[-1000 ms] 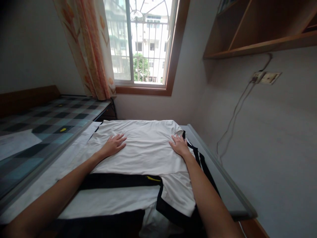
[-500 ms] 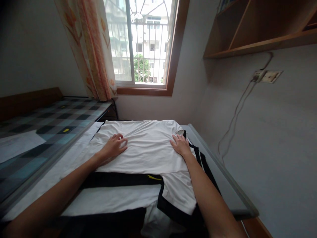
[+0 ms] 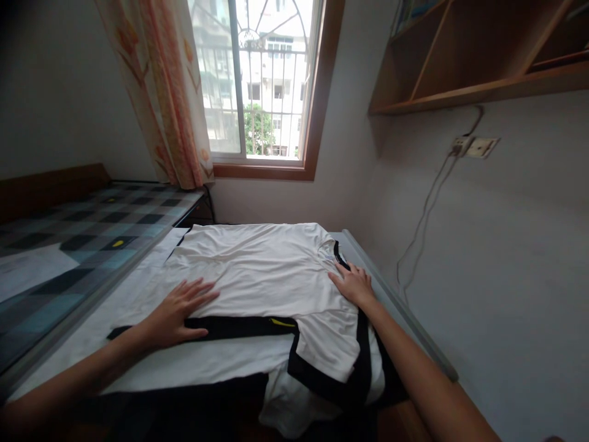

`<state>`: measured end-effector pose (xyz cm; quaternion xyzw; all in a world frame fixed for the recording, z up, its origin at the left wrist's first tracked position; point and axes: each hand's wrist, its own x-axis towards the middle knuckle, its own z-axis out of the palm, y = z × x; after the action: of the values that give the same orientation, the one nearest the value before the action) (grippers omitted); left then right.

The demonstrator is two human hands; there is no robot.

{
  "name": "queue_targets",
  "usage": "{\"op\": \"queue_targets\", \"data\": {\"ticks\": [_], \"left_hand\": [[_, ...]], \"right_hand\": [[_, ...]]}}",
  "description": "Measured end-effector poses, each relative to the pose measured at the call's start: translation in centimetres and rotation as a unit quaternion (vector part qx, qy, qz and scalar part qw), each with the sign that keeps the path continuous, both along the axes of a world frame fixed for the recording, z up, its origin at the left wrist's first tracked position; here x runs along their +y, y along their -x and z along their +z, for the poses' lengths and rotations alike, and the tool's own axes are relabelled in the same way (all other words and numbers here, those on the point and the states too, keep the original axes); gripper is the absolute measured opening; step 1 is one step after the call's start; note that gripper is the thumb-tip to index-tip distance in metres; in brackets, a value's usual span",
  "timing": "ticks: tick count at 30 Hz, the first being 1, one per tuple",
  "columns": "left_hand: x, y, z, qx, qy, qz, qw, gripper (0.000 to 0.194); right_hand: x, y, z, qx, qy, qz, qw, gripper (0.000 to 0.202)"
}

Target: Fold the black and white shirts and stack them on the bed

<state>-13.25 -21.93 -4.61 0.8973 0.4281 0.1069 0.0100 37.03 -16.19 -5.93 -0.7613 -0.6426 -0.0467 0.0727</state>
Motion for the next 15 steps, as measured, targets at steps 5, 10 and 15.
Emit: {"op": "queue_targets", "data": {"ticks": [5, 10, 15], "left_hand": [[-0.2, 0.5, -1.1, -0.014, 0.004, 0.030, 0.999, 0.071], [0.5, 0.7, -1.5, -0.018, -0.001, 0.029, 0.999, 0.069], [0.9, 1.0, -1.5, -0.013, -0.002, 0.034, 0.999, 0.069]], "right_hand": [[-0.3, 0.8, -0.4, 0.012, -0.024, -0.012, 1.000, 0.057], [-0.1, 0.9, -0.3, 0.015, -0.029, -0.006, 0.999, 0.056], [0.5, 1.1, -0.4, 0.022, -0.035, -0.003, 0.999, 0.055]]}}
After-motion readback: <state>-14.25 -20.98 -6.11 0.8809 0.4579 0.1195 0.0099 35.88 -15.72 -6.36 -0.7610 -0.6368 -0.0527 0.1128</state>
